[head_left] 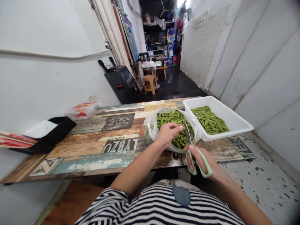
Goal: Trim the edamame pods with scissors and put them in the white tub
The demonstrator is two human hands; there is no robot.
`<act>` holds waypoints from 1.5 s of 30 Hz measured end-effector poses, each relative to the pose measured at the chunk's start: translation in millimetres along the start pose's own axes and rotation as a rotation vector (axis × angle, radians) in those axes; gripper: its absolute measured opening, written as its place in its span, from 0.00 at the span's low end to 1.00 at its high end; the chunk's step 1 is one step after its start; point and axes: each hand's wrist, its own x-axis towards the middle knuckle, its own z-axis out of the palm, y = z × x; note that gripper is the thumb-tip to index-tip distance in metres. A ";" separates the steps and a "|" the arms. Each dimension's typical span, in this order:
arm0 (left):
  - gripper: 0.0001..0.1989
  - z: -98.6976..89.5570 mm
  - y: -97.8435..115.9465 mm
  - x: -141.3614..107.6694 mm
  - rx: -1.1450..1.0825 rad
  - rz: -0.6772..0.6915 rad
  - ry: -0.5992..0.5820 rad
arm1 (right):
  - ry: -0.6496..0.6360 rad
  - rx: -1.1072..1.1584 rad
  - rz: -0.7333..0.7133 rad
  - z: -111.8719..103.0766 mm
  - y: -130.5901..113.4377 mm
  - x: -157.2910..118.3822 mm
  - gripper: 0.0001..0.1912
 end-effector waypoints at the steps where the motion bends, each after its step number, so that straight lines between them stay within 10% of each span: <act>1: 0.16 -0.2 -0.4 0.0 0.006 -0.003 0.004 | 0.012 0.013 0.006 1.3 2.1 1.3 0.27; 14: 0.12 6.4 -11.6 -1.7 0.048 0.083 0.108 | 0.097 0.138 0.130 8.7 -10.0 2.7 0.25; 23: 0.12 -2.2 6.3 -2.4 0.148 0.010 -0.102 | -0.011 -0.090 -0.025 -8.3 -9.3 -0.3 0.27; 32: 0.14 -1.3 2.4 -3.8 0.177 -0.092 -0.069 | -0.018 -0.252 -0.037 -8.2 -17.5 -2.1 0.21; 45: 0.09 -18.2 30.2 10.9 0.026 -0.159 -0.095 | -0.003 0.067 0.036 -19.5 2.0 -0.6 0.23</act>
